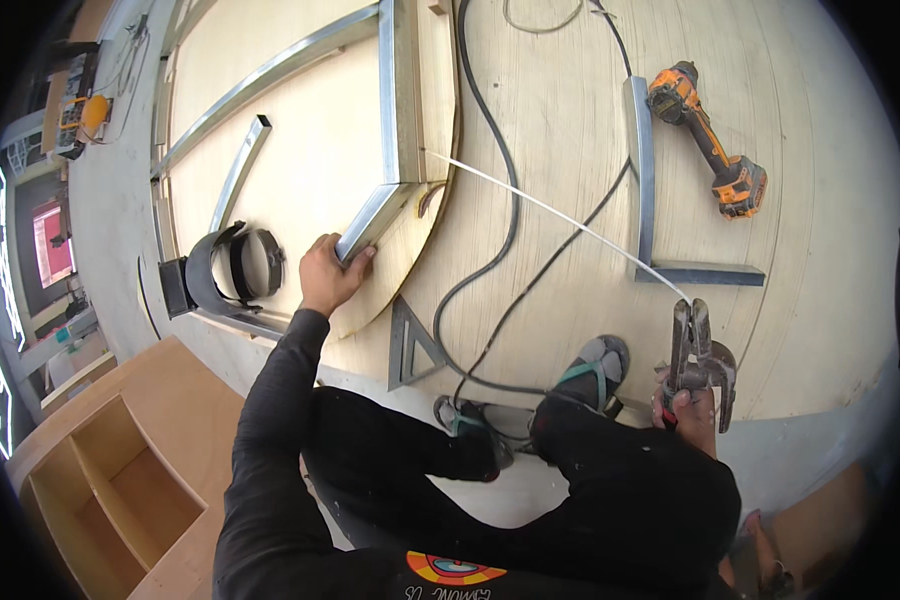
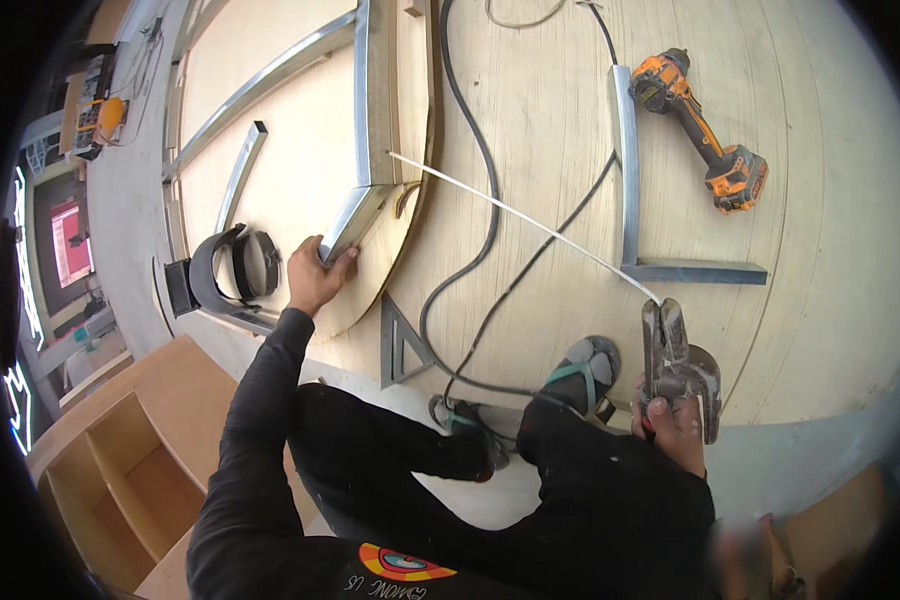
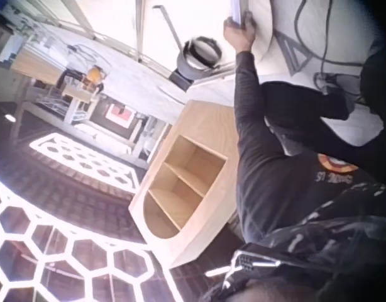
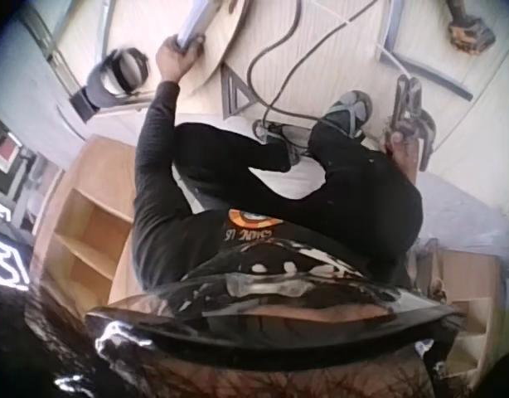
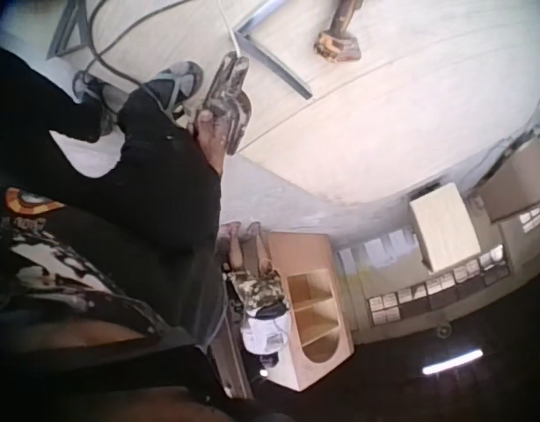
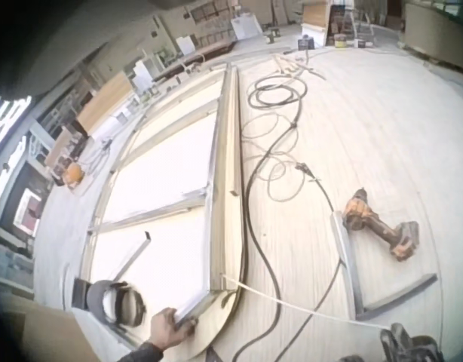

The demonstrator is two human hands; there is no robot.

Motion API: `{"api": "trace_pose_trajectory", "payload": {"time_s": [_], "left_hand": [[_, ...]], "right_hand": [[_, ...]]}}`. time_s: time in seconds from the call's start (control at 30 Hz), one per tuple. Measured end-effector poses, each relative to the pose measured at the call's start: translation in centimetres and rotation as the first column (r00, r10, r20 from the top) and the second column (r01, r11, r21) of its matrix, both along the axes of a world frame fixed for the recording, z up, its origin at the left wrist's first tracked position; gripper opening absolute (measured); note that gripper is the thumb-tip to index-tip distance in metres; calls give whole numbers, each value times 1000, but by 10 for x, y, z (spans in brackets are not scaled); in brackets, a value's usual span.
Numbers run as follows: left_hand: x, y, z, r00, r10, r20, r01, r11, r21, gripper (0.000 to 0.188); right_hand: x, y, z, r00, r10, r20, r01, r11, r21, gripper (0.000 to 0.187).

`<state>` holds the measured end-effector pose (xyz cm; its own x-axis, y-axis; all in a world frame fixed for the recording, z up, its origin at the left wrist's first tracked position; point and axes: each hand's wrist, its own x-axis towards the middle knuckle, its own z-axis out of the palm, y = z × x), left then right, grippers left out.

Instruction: Welding a metal frame onto a wooden base for furniture manufacturing.

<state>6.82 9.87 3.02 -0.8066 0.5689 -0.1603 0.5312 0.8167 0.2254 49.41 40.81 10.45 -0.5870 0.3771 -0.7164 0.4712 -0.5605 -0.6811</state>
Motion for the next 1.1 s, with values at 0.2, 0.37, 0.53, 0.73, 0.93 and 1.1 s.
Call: {"api": "trace_pose_trajectory", "payload": {"time_s": [0.2, 0.37, 0.53, 0.73, 0.93, 1.1], "left_hand": [[1, 0, -4, 998, -54, -31, 55, 998, 11, 45], [-1, -11, 6, 1000, -21, -10, 21, 1000, 2, 44], [-4, -12, -12, 999, -39, -25, 39, 999, 18, 53], [6, 0, -15, 986, 155, 66, -155, 988, -7, 42], [5, -2, -7, 984, 151, 94, -159, 984, 79, 47], [1, -2, 2, 980, 82, 179, -88, 996, 24, 46]], "right_hand": [[16, -3, -20, 999, 34, 9, -34, 997, 66, 53], [20, -23, -22, 998, -9, 63, 2, 994, 108, 52], [68, -30, -81, 995, 33, -94, -18, 987, 158, 57], [92, -11, -99, 963, 37, -268, -26, 999, 46, 60], [83, 13, -100, 947, 191, -257, -174, 981, 87, 66], [82, 22, -108, 942, 213, -259, -207, 977, 50, 67]]}}
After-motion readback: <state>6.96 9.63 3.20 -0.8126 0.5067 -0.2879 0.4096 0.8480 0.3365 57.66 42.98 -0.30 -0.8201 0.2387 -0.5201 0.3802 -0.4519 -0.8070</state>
